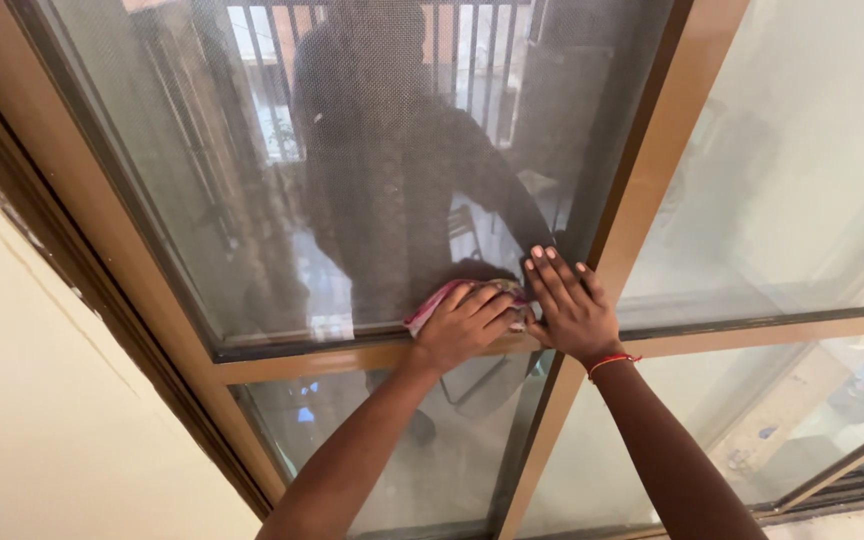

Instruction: The person wipes a large glass window pane using a small patterned cloth. They systematically clean the surface with circular and vertical motions, moving from the upper sections down to the lower frame. The person uses their left hand to hold the cloth and their right hand to stabilize against the glass.

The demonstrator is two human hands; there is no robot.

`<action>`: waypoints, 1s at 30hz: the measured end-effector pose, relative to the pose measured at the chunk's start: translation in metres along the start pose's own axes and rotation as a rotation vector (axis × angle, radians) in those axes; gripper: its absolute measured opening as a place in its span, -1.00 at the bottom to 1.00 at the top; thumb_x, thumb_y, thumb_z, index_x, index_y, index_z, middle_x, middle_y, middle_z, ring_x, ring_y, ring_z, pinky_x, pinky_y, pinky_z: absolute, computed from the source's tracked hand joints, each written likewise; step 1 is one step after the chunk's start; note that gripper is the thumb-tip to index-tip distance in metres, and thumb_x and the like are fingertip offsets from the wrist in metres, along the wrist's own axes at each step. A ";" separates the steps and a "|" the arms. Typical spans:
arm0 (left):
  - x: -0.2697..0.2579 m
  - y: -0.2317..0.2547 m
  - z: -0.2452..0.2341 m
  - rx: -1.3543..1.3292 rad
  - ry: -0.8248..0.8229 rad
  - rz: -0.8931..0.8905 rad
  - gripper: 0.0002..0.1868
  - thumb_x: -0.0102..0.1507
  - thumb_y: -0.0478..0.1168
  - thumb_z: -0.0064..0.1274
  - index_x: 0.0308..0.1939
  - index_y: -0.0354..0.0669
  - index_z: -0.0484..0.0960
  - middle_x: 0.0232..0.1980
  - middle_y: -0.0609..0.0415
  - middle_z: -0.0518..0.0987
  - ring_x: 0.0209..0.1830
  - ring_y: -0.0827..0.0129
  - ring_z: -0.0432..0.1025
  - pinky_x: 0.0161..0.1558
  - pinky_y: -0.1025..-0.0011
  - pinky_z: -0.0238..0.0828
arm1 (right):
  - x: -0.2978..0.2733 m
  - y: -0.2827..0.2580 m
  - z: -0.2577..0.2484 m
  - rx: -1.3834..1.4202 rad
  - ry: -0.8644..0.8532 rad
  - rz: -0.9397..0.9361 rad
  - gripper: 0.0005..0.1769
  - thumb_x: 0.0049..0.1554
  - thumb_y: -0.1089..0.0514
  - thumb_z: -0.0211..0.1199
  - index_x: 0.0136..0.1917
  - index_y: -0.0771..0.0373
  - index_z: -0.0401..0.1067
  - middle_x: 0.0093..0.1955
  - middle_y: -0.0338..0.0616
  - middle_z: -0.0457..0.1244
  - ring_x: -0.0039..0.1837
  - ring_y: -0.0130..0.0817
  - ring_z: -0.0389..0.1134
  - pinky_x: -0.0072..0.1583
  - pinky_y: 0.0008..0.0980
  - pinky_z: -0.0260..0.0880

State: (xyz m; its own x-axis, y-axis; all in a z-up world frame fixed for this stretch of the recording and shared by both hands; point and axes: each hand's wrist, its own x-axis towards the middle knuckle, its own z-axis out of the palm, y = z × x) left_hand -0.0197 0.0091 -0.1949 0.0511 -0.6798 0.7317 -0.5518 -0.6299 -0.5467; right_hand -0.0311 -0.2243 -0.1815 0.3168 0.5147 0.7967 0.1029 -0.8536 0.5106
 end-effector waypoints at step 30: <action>-0.043 -0.038 -0.010 -0.053 -0.029 0.181 -0.73 0.30 -0.04 0.05 0.03 0.08 0.68 0.25 0.22 0.56 0.33 0.36 0.37 0.34 0.19 0.26 | 0.001 0.000 -0.003 0.030 0.012 0.001 -0.31 0.15 -0.18 0.13 0.48 0.09 0.36 0.58 -0.28 0.15 0.57 -0.46 0.14 0.56 -0.18 -0.12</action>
State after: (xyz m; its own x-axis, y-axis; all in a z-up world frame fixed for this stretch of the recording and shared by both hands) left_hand -0.0095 0.0659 -0.2013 -0.0296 -0.7914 0.6106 -0.5974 -0.4758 -0.6456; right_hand -0.0339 -0.2230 -0.1798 0.3059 0.5150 0.8008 0.1307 -0.8558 0.5005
